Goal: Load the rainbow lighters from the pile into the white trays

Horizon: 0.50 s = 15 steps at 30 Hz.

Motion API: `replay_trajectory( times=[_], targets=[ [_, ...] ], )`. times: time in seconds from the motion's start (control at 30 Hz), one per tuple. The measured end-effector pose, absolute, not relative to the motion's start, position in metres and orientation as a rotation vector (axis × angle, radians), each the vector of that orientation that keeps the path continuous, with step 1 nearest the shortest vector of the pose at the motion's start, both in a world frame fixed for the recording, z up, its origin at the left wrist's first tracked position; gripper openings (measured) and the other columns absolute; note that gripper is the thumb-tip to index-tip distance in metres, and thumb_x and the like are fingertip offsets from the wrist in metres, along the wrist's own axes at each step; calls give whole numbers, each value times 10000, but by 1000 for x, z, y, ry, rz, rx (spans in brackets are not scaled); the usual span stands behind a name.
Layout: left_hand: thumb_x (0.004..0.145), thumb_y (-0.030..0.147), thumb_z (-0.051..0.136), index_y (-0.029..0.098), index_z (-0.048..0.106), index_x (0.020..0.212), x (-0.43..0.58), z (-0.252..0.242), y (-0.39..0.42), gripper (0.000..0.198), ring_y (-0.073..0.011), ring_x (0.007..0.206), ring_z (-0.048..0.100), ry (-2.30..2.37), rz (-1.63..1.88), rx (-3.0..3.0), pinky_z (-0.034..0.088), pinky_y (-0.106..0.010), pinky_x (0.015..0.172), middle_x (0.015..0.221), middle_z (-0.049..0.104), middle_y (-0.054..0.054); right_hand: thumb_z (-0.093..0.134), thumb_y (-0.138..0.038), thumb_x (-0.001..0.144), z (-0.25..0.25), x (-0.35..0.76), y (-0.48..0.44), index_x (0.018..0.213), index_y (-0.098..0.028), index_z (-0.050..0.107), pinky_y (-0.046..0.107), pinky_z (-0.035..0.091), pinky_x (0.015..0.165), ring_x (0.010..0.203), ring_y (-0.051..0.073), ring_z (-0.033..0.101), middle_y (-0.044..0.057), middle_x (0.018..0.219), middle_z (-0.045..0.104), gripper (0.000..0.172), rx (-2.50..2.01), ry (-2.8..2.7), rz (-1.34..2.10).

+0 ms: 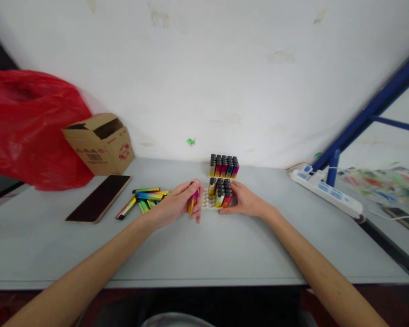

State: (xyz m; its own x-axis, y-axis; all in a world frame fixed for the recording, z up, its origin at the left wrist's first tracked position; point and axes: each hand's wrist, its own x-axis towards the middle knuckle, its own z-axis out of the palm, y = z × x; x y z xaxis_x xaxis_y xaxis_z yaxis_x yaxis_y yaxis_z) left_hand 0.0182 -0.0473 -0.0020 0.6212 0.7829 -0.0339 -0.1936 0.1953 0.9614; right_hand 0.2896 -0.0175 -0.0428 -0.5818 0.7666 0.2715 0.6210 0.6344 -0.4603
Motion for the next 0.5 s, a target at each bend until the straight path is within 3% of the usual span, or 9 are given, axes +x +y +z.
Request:
replay_trajectory(
  times=[0.07,0.17,0.3,0.5],
  targets=[
    [976,632,493,215,502,849,21,0,-49,437,-103,423,327,617,677,1108,408,-233,432,545,383,80,865,-642,706,-43,290,-17,1393,-201,548,516,496,1028,1143,349,610,142,1274,634,875,-1096,-2404,455],
    [1000,609,369,203,488,775,22,2,-50,480,-94,445,225,641,595,1031,244,-190,413,559,309,70,867,-644,703,-44,290,-17,1383,-196,553,517,504,1019,1131,349,612,142,1259,635,872,-1093,-2402,462],
    [969,512,378,198,445,654,20,1,-50,450,-99,468,186,677,577,1058,194,-210,443,546,268,57,871,-639,700,-45,290,-16,1389,-202,549,523,506,1023,1150,355,608,144,1286,629,878,-1092,-2403,463],
    [918,505,387,215,374,587,20,-2,-48,440,-98,458,128,696,604,1034,137,-222,421,532,205,64,870,-626,709,-44,290,-16,1440,-199,517,528,498,1050,1182,361,603,154,1335,615,918,-1091,-2401,481]
  ],
)
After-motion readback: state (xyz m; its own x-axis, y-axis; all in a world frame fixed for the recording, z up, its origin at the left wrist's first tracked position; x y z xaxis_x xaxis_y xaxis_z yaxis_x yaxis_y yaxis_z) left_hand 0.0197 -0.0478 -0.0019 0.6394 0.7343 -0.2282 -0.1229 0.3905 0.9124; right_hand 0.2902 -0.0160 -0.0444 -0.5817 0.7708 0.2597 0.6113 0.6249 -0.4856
